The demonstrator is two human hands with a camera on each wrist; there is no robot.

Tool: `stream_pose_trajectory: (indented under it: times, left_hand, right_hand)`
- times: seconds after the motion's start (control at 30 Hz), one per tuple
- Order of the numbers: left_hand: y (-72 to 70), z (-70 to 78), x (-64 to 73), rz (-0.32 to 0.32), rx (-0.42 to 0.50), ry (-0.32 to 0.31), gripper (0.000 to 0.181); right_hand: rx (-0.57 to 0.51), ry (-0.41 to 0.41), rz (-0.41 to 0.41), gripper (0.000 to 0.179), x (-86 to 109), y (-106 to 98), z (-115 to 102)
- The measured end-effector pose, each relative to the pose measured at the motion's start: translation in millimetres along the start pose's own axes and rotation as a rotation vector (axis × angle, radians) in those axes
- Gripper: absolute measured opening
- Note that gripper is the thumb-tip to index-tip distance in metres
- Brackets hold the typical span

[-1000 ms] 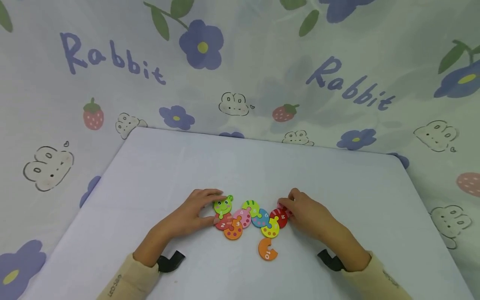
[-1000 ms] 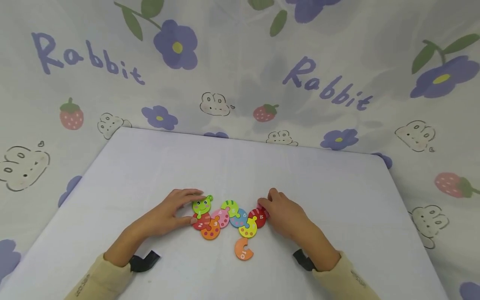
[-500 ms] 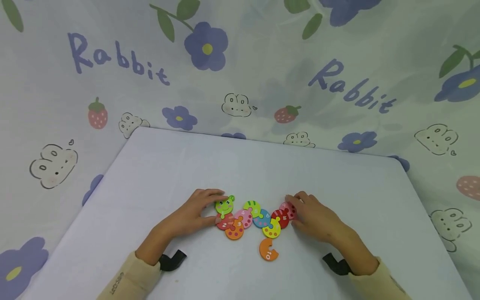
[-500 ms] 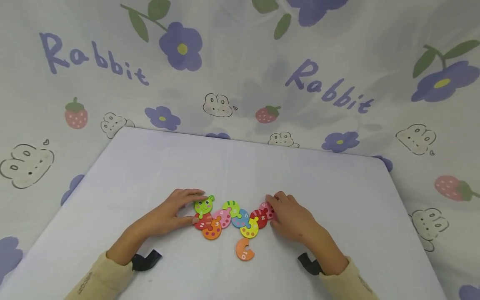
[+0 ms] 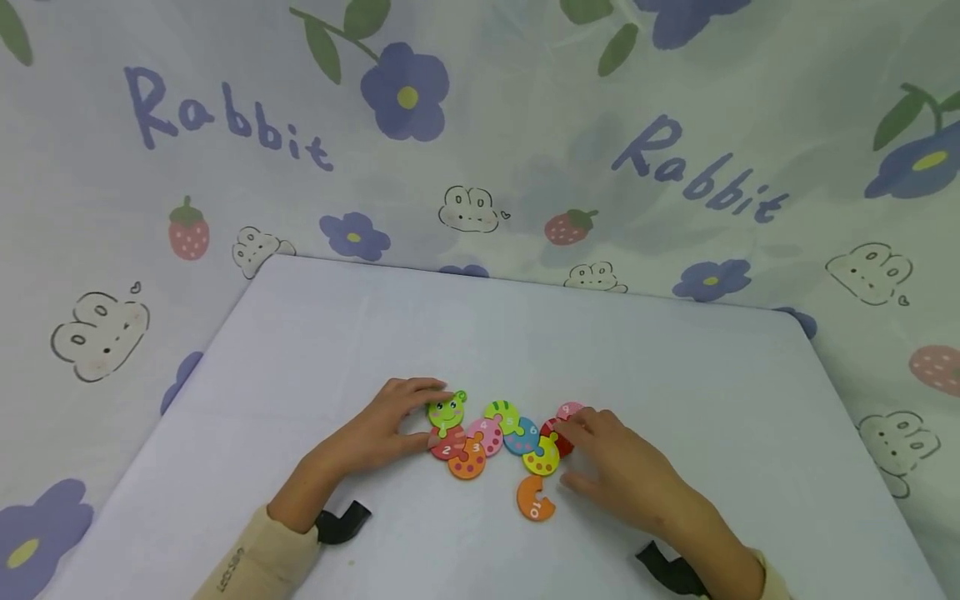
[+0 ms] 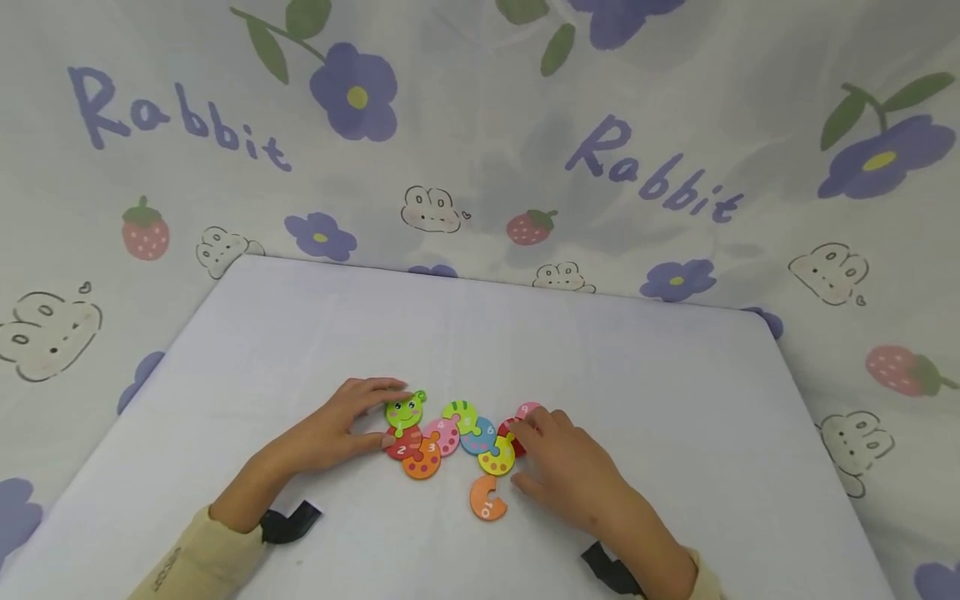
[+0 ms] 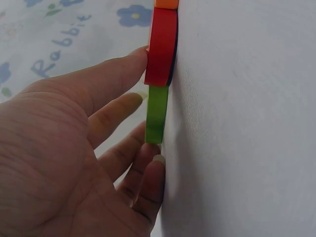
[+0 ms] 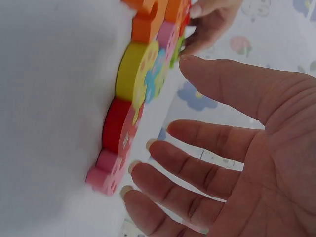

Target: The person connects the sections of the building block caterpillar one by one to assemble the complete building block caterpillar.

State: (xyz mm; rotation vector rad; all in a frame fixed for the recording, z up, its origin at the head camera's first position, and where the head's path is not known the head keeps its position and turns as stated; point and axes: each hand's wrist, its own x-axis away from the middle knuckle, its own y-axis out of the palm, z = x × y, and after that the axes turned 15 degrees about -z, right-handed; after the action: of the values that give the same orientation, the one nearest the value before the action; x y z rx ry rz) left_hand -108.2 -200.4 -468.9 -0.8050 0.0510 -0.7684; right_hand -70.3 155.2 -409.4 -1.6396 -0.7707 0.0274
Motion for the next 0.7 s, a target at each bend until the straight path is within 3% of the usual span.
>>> stream_pose_trajectory:
  times: [0.2,0.43,0.7]
  left_hand:
    - [-0.1,0.7,1.1,0.002,0.008,0.000,0.059]
    - [-0.4,1.0,0.8,0.002,-0.001,-0.001,0.060]
    - [-0.8,1.6,0.4,0.000,0.002,0.000,0.059]
  right_hand:
    - [0.068,-0.115,-0.046,0.041,1.5,11,-23]
    - [0.146,-0.146,-0.071,0.042,-1.8,27,-44]
    - [0.163,-0.237,-0.126,0.033,13.8,33,-36]
